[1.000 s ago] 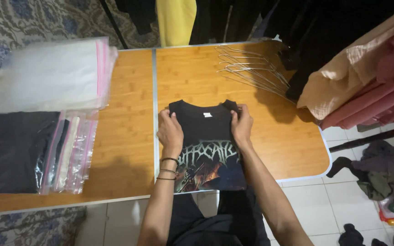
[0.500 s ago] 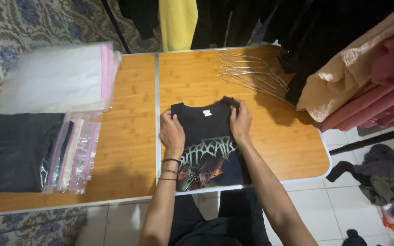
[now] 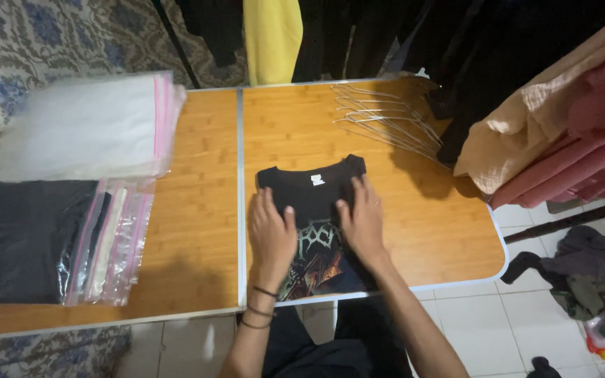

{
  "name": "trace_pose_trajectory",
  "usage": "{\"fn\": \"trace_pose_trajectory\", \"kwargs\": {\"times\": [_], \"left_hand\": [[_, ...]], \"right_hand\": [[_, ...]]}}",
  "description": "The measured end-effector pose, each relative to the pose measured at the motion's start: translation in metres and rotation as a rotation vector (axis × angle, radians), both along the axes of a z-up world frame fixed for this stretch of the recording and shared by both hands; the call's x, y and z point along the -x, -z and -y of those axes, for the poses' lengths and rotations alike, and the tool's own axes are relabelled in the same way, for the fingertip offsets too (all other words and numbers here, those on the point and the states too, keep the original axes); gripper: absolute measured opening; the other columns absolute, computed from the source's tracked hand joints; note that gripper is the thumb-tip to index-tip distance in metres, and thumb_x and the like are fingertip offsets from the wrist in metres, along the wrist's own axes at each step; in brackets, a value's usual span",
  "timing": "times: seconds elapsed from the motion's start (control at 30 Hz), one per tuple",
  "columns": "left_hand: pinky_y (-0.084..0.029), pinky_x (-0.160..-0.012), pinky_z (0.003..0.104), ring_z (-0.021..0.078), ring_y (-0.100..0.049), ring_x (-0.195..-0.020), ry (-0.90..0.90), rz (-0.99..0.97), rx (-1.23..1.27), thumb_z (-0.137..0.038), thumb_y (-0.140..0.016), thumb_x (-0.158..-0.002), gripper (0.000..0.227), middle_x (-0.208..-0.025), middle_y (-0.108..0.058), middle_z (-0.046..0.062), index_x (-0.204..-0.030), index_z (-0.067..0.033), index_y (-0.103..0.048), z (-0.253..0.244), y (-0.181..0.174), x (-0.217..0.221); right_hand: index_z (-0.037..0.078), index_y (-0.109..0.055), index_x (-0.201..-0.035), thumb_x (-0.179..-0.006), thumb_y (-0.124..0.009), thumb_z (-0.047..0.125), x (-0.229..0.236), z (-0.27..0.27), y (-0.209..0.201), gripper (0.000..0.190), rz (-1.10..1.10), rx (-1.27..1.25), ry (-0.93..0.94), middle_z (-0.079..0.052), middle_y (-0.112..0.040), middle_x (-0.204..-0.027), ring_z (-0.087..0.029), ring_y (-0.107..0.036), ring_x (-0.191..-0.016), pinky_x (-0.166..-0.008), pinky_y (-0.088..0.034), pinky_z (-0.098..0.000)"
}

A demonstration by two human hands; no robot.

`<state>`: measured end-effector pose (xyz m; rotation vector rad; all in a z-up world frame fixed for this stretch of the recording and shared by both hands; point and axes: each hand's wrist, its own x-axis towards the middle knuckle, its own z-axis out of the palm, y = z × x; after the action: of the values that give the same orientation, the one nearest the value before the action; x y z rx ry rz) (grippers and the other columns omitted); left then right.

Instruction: Folding a black t-shirt and placing it into a plastic zipper bag.

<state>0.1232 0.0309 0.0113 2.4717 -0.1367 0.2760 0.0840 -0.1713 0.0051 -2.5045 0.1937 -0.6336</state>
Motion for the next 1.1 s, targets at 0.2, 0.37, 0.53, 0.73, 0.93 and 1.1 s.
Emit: {"fn": "trace_pose_trajectory", "kwargs": {"times": [0.2, 0.37, 0.53, 0.73, 0.93, 1.1], "left_hand": [[-0.01, -0.124, 0.051, 0.0361, -0.014, -0.156, 0.146, 0.04, -0.254, -0.045, -0.037, -0.106, 0.072, -0.167, -0.017, 0.023, -0.158, 0.0022, -0.023, 0.023, 0.039, 0.031], [-0.007, -0.125, 0.051, 0.0348, -0.012, -0.156, 0.155, 0.02, -0.217, -0.045, -0.041, -0.105, 0.073, -0.167, -0.017, 0.023, -0.158, 0.0026, -0.024, 0.024, 0.034, 0.033], [-0.006, -0.124, 0.054, 0.0346, -0.014, -0.155, 0.122, 0.058, -0.262, -0.044, -0.042, -0.103, 0.073, -0.167, -0.018, 0.022, -0.157, 0.0026, -0.027, 0.029, 0.033, 0.038], [-0.005, -0.123, 0.056, 0.0371, -0.013, -0.156, 0.253, 0.049, -0.192, -0.042, -0.035, -0.109, 0.063, -0.167, -0.018, 0.024, -0.158, -0.0031, -0.031, 0.039, 0.033, 0.049], [-0.005, -0.125, 0.054, 0.0349, -0.014, -0.157, 0.265, 0.044, -0.167, -0.048, -0.036, -0.107, 0.069, -0.168, -0.019, 0.023, -0.159, -0.003, -0.032, 0.034, 0.029, 0.048], [-0.003, -0.12, 0.058, 0.0415, -0.012, -0.152, 0.036, 0.096, -0.276, -0.052, -0.043, -0.102, 0.076, -0.163, -0.019, 0.029, -0.155, 0.0013, -0.028, 0.022, 0.032, 0.026]], "right_hand": [[0.003, -0.04, -0.155, -0.105, -0.05, 0.04, 0.016, -0.013, 0.025, 0.063, -0.121, 0.164, -0.071, -0.029, -0.035, -0.16, -0.048, -0.031, -0.149, -0.118, -0.025, -0.0603], [0.006, -0.043, -0.155, -0.103, -0.05, 0.041, 0.018, -0.02, 0.027, 0.063, -0.093, 0.22, -0.019, -0.025, -0.037, -0.16, -0.044, -0.032, -0.15, -0.119, -0.024, -0.0598], [0.005, -0.042, -0.154, -0.102, -0.052, 0.041, 0.021, -0.022, 0.026, 0.064, -0.045, 0.262, 0.006, -0.025, -0.036, -0.162, -0.043, -0.031, -0.15, -0.12, -0.023, -0.059], [0.006, -0.04, -0.155, -0.102, -0.05, 0.043, 0.02, -0.018, 0.026, 0.066, -0.063, 0.241, -0.164, -0.024, -0.036, -0.161, -0.043, -0.032, -0.149, -0.12, -0.022, -0.0567], [0.002, -0.04, -0.156, -0.105, -0.047, 0.038, 0.016, -0.014, 0.028, 0.062, -0.108, 0.171, -0.169, -0.025, -0.034, -0.163, -0.042, -0.03, -0.152, -0.122, -0.021, -0.0565], [-0.01, -0.044, -0.146, -0.1, -0.06, 0.031, -0.005, 0.004, 0.012, 0.064, -0.054, -0.017, 0.125, -0.031, -0.044, -0.151, -0.047, -0.043, -0.137, -0.115, -0.034, -0.054]]}}
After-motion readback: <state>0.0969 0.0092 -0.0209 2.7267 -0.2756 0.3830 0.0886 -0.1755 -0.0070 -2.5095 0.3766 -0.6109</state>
